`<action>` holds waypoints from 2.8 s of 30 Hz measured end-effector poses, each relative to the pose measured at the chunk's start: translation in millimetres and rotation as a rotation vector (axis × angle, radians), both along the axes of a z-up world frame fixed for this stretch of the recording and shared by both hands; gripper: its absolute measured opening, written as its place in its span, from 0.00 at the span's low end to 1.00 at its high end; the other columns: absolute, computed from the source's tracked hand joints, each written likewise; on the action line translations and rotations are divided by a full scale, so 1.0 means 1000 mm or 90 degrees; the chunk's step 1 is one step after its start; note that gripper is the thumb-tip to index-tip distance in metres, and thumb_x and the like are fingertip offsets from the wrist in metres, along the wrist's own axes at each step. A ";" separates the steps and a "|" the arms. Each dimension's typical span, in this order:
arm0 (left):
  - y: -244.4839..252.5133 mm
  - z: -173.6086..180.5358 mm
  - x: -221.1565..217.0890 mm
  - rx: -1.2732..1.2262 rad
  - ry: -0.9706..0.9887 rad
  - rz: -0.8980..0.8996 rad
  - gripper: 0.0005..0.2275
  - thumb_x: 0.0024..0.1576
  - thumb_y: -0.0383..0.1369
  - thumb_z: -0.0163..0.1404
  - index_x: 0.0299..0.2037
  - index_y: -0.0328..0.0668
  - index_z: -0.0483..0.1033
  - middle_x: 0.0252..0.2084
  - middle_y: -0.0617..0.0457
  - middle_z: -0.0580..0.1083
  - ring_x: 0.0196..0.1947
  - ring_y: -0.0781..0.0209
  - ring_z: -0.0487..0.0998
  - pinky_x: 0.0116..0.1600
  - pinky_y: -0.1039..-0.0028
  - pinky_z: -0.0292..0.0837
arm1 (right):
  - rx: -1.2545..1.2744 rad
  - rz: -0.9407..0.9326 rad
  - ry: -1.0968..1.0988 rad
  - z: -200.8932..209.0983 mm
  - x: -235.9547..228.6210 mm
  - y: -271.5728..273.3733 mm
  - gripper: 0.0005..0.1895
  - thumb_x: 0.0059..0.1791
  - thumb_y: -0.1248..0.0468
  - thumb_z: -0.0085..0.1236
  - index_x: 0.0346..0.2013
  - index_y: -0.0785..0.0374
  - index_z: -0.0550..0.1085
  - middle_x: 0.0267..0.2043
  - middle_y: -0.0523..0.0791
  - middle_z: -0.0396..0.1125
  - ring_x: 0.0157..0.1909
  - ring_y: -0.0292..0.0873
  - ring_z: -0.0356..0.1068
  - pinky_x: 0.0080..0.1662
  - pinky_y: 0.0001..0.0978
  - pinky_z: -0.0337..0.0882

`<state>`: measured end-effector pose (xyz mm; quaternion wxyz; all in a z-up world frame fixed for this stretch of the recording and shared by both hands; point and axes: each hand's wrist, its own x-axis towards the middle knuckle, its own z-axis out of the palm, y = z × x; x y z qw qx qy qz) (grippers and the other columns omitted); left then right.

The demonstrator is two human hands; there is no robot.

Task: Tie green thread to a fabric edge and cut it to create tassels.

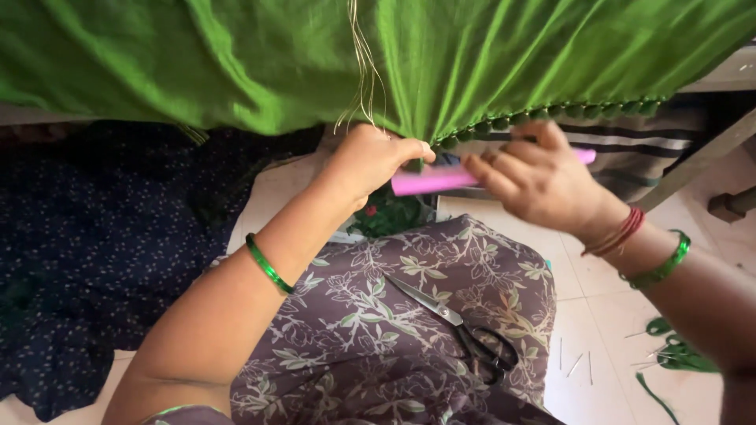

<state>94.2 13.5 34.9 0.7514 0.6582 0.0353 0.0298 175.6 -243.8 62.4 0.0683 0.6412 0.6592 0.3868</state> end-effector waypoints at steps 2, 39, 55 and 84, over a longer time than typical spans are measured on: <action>0.000 0.001 0.002 -0.028 -0.008 -0.003 0.07 0.53 0.25 0.55 0.35 0.25 0.81 0.31 0.44 0.81 0.27 0.57 0.83 0.32 0.70 0.80 | -0.052 0.044 0.004 -0.003 -0.009 -0.001 0.16 0.51 0.63 0.62 0.54 0.55 0.75 0.41 0.37 0.73 0.43 0.36 0.73 0.58 0.43 0.65; -0.008 -0.068 0.015 0.259 -0.394 0.261 0.23 0.51 0.43 0.65 0.46 0.29 0.77 0.43 0.49 0.76 0.43 0.62 0.77 0.45 0.73 0.72 | -0.209 -0.658 1.210 -0.221 -0.128 -0.207 0.10 0.51 0.66 0.54 0.45 0.59 0.79 0.35 0.47 0.77 0.42 0.46 0.72 0.42 0.33 0.75; -0.031 -0.103 0.014 -0.095 -0.209 0.164 0.11 0.63 0.32 0.53 0.45 0.27 0.81 0.39 0.45 0.82 0.41 0.62 0.83 0.53 0.73 0.77 | -0.079 -0.492 0.701 -0.015 -0.003 -0.118 0.30 0.34 0.43 0.76 0.33 0.62 0.74 0.22 0.48 0.67 0.22 0.46 0.67 0.28 0.41 0.66; 0.002 -0.152 0.016 0.179 -0.092 0.203 0.17 0.56 0.26 0.53 0.57 0.34 0.75 0.50 0.46 0.79 0.46 0.62 0.80 0.52 0.75 0.73 | -0.247 -0.485 0.702 -0.001 -0.005 -0.065 0.24 0.39 0.43 0.71 0.33 0.58 0.75 0.15 0.47 0.68 0.15 0.46 0.67 0.25 0.42 0.68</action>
